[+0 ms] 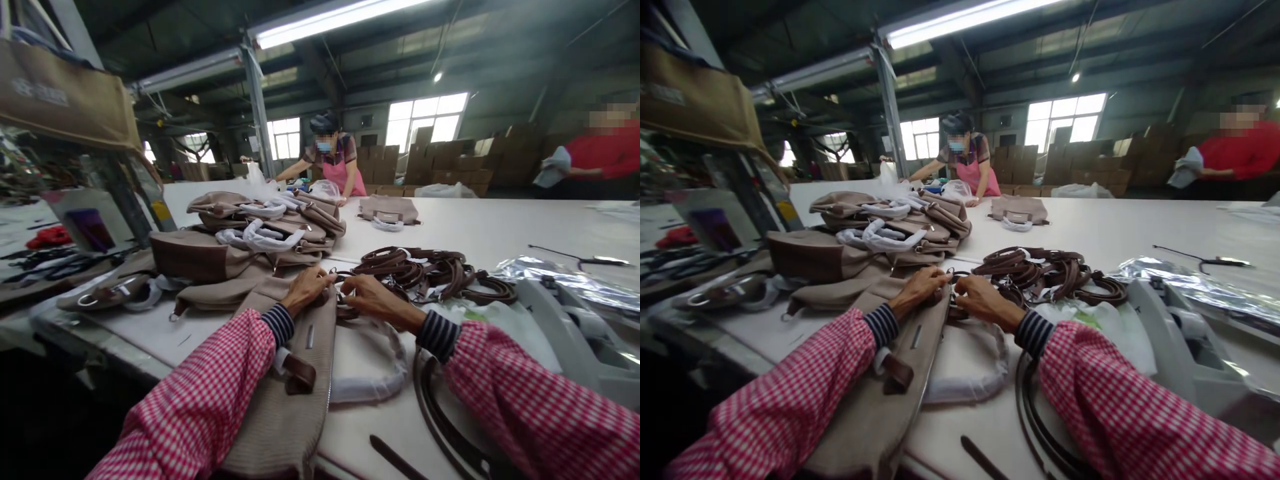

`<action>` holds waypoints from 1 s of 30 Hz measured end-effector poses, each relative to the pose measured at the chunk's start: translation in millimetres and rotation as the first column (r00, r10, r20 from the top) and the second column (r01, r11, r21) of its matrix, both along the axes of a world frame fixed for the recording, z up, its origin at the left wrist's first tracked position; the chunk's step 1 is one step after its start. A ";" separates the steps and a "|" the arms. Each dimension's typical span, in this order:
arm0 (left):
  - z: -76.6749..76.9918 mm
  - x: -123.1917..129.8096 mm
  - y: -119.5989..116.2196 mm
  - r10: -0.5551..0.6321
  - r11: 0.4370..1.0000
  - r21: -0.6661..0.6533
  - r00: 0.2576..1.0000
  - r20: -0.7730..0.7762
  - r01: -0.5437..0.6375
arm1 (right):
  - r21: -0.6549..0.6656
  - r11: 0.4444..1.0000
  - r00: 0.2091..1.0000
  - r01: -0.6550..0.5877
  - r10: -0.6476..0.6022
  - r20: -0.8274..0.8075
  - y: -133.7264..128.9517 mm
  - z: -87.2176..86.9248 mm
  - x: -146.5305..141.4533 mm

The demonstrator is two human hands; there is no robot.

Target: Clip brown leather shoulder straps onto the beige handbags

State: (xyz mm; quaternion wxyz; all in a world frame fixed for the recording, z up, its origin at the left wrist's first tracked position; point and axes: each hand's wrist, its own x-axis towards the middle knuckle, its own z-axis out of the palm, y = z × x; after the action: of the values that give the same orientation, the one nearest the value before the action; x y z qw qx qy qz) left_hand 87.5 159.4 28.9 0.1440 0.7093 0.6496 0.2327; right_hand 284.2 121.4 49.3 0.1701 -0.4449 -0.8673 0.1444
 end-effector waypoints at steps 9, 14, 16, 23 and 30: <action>-2.1 3.0 -0.6 0.008 0.999 0.046 0.996 0.092 -0.012 | 0.087 0.996 0.981 0.001 -0.018 0.195 16.1 -13.1 -16.2; -3.0 1.7 2.7 0.017 0.998 0.055 0.995 0.102 -0.023 | 0.130 0.986 0.958 -0.101 0.061 0.279 -4.2 4.3 -5.2; -3.9 0.1 4.2 0.029 0.998 0.052 0.995 0.099 -0.034 | 0.121 0.976 0.946 -0.180 0.138 0.294 -27.0 8.8 -2.8; 0.5 5.2 -7.0 0.022 0.989 0.143 0.999 0.025 -0.025 | -0.110 0.859 0.863 -0.500 0.505 0.023 -95.8 -2.9 8.6; 35.7 2.9 -68.9 -0.471 0.798 0.221 0.810 -0.350 0.560 | -0.127 0.871 0.874 -0.474 0.448 -0.190 -85.5 -36.4 14.5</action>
State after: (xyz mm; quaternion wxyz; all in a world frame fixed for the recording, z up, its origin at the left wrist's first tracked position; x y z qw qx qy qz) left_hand 90.4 90.5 64.7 -0.0045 0.8993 0.3973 0.1828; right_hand 298.7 36.0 12.8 0.1588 -0.2249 -0.9172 0.2880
